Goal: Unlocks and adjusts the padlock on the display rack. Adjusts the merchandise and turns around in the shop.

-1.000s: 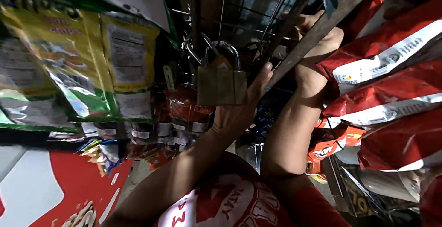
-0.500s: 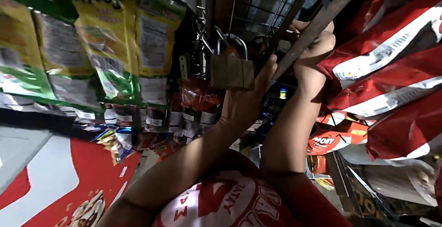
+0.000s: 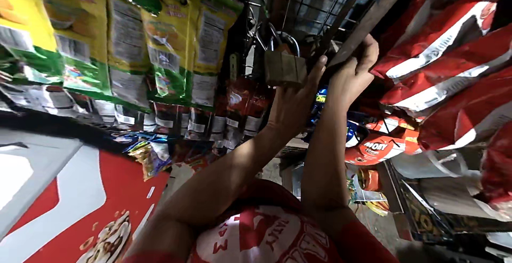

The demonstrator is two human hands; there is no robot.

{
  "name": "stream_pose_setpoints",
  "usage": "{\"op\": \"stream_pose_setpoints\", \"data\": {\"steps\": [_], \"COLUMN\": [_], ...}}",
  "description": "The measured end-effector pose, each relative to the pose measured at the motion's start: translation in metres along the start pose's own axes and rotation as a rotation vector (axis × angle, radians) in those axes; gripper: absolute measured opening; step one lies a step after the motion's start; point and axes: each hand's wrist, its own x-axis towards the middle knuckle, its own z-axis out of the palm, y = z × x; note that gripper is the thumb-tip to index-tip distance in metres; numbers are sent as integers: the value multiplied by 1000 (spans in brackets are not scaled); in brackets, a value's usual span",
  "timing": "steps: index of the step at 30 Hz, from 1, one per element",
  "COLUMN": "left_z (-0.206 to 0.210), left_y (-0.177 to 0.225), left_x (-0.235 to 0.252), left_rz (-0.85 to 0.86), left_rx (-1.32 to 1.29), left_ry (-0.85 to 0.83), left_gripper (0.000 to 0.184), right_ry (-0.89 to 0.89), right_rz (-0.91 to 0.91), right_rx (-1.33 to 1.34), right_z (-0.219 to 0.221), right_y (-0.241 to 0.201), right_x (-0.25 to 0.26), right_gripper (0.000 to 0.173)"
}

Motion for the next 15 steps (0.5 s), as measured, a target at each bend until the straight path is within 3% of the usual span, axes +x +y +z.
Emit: {"op": "stream_pose_setpoints", "data": {"steps": [3,6,10,15], "left_z": [-1,-4,-2,0], "left_y": [-1,4,13,15], "left_x": [-15,-47,-104,-159], "left_rz": [57,133,234,264], "left_rx": [-39,-185,-346,-523], "left_ry": [0,3,-90,-309], "left_gripper": [59,59,53,50], "right_ry": [-60,-105,-125,-102], "right_rz": [54,146,308,344], "right_rx": [110,330,496,527], "right_z": [-1,-5,-8,-11], "right_y": [-5,-6,-14,-12], "right_x": [-15,-16,-12,-8], "right_gripper": [50,49,51,47]}}
